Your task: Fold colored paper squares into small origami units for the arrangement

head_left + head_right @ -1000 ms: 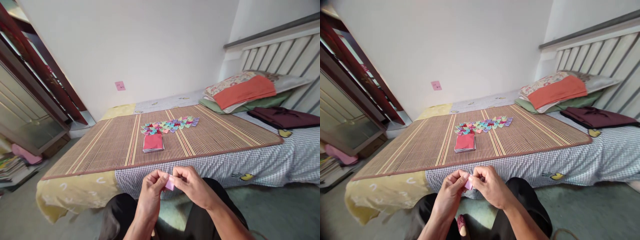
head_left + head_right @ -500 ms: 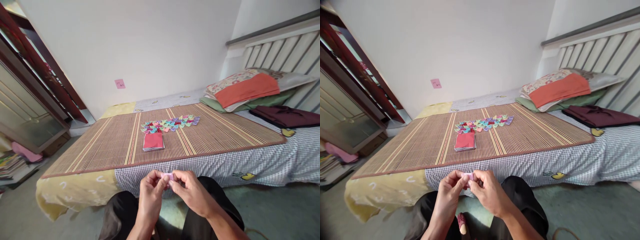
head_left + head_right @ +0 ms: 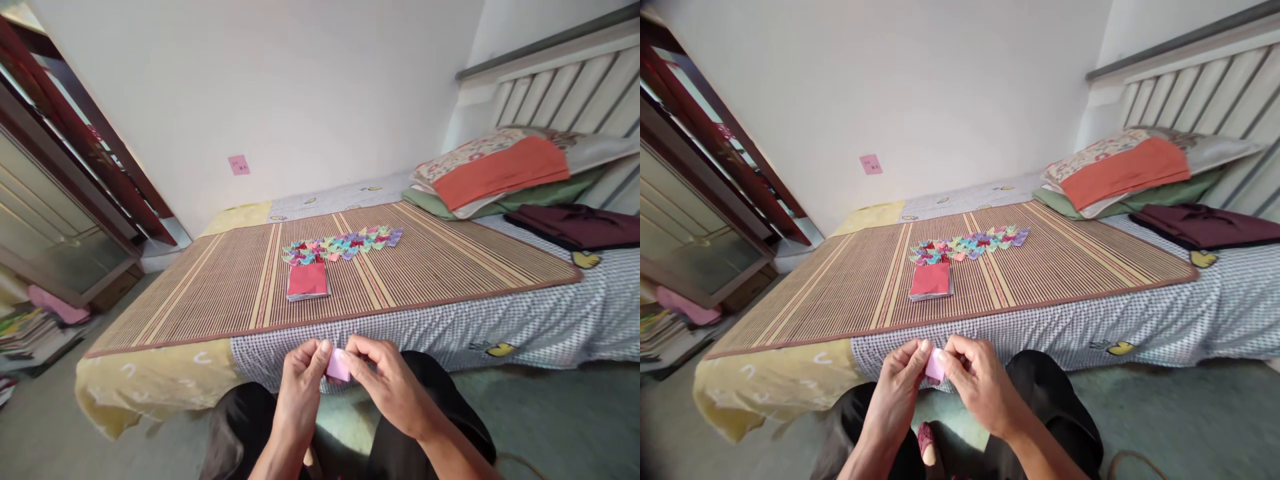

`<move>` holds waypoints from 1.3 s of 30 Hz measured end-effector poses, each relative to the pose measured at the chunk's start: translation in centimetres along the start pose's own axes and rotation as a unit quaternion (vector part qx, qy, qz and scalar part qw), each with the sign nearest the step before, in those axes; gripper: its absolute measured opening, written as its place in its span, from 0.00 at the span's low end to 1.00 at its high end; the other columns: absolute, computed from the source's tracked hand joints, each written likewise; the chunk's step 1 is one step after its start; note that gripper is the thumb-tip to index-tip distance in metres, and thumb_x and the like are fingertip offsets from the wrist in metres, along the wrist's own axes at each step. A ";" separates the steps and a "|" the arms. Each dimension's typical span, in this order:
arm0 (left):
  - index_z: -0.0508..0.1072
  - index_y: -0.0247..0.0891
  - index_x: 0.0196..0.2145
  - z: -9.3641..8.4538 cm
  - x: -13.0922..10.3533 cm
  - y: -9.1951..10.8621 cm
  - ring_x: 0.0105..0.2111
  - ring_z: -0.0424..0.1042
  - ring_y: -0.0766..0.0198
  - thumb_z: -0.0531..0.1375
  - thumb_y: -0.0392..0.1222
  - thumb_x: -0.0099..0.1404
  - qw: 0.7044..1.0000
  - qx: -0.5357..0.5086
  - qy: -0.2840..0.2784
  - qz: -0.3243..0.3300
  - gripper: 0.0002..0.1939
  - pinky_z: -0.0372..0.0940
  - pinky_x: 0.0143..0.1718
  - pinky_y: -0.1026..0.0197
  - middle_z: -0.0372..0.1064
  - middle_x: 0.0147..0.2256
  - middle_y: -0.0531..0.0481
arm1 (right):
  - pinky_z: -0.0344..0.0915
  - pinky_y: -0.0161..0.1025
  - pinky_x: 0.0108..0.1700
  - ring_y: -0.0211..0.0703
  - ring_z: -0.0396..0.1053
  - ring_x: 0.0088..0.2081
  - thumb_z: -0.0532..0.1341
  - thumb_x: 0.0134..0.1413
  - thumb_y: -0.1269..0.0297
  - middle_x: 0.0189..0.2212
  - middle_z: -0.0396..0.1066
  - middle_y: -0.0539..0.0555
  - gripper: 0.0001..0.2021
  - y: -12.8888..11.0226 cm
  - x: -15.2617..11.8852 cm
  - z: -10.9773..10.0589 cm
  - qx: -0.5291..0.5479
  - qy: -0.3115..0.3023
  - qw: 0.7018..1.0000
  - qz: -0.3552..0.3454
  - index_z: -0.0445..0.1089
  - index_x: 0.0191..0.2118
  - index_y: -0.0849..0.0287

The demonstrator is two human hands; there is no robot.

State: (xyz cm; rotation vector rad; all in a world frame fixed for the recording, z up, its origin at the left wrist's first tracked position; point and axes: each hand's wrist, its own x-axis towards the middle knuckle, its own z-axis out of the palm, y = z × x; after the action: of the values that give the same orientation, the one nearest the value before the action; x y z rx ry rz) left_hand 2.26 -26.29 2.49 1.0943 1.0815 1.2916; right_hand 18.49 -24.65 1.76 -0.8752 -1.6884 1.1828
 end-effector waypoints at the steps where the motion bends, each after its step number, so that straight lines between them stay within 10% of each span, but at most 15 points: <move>1: 0.74 0.36 0.28 0.0 0.0 -0.1 0.24 0.65 0.66 0.66 0.59 0.68 1.000 -0.020 0.002 0.003 0.23 0.63 0.30 0.64 0.68 0.23 0.53 | 0.50 0.37 0.27 0.37 0.53 0.25 0.56 0.72 0.49 0.22 0.55 0.45 0.23 0.2 0.1 -0.1 0.015 0.014 1.000 0.008 0.59 0.27 0.56; 6: 0.75 0.40 0.45 0.0 -1.0 -0.3 0.36 0.78 0.58 0.69 0.53 0.68 0.997 -0.020 0.035 0.071 0.16 0.70 0.41 0.59 0.80 0.35 0.46 | 0.56 0.35 0.28 0.37 0.56 0.24 0.59 0.68 0.42 0.22 0.58 0.46 0.25 0.5 0.3 -0.2 0.080 0.095 0.991 0.042 0.62 0.27 0.56; 19: 0.85 0.41 0.39 -1.5 -1.5 -0.5 0.35 0.77 0.58 0.71 0.46 0.65 0.987 0.069 0.069 0.125 0.08 0.71 0.38 0.62 0.80 0.35 0.46 | 0.72 0.37 0.37 0.42 0.75 0.33 0.64 0.67 0.53 0.34 0.75 0.52 0.11 -0.4 -0.2 0.9 0.123 0.077 0.989 0.003 0.72 0.44 0.56; 39: 0.84 0.41 0.31 -0.5 -2.2 0.4 0.36 0.78 0.55 0.70 0.43 0.66 0.977 0.099 0.074 0.175 0.06 0.73 0.41 0.58 0.80 0.33 0.45 | 0.71 0.35 0.33 0.40 0.73 0.29 0.62 0.70 0.61 0.29 0.74 0.51 0.11 -1.1 -0.6 1.0 0.039 0.104 0.989 -0.096 0.73 0.34 0.57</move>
State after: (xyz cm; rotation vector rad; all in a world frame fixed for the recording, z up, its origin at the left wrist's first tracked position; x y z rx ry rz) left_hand 1.67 -28.50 2.82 1.4026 1.1846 1.5874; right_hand 17.70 -25.91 2.46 -0.7429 -1.5101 0.9853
